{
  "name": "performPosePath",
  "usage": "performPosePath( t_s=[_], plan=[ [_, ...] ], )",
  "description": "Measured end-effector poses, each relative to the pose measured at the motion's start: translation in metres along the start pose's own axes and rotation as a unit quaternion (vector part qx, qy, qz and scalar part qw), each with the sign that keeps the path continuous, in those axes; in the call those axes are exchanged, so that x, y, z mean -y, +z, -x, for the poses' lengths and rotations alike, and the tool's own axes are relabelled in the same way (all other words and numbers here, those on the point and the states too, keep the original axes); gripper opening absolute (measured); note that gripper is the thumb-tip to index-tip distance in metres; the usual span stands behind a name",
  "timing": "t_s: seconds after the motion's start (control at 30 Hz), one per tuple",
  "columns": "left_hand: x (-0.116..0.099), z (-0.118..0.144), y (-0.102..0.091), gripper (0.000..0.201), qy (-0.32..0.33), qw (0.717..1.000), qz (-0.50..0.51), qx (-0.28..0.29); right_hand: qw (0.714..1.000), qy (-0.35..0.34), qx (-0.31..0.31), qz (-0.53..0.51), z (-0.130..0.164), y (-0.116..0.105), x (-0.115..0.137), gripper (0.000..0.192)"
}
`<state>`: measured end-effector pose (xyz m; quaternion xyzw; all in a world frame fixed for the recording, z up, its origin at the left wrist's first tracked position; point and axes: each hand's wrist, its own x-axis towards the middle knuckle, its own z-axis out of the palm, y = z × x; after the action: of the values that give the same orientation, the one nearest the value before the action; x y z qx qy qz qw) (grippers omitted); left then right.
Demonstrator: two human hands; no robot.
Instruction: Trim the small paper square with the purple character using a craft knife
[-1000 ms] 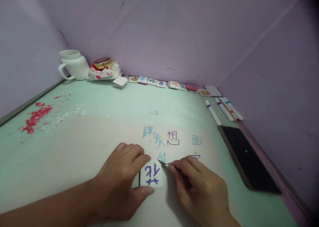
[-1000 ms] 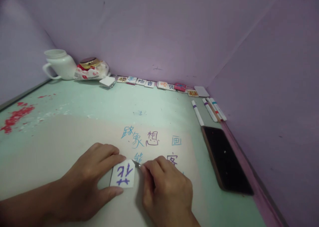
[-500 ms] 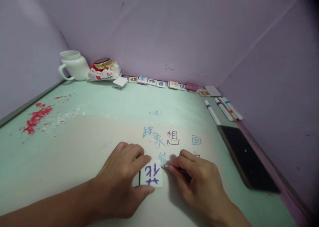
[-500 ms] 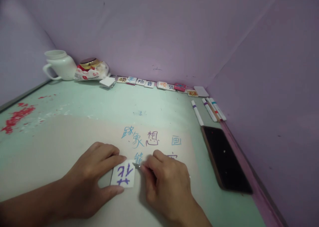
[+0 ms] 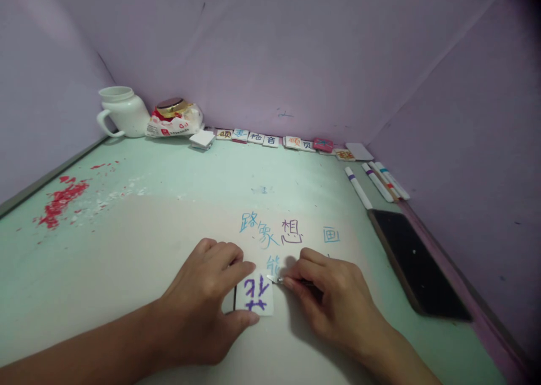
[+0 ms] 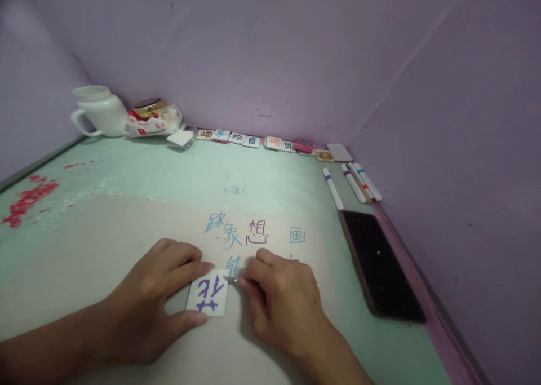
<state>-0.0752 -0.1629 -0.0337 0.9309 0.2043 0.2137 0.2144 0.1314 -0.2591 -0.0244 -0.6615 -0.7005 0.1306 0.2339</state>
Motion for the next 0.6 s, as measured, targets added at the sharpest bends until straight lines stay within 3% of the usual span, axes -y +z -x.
performPosePath(
  t_s=[0.6],
  plan=[
    [0.0030, -0.0002, -0.0025, 0.034, 0.016, 1.000, 0.011, 0.018, 0.998, -0.011, 0.056, -0.011, -0.0028, -0.0079, -0.0043, 0.020]
  ],
)
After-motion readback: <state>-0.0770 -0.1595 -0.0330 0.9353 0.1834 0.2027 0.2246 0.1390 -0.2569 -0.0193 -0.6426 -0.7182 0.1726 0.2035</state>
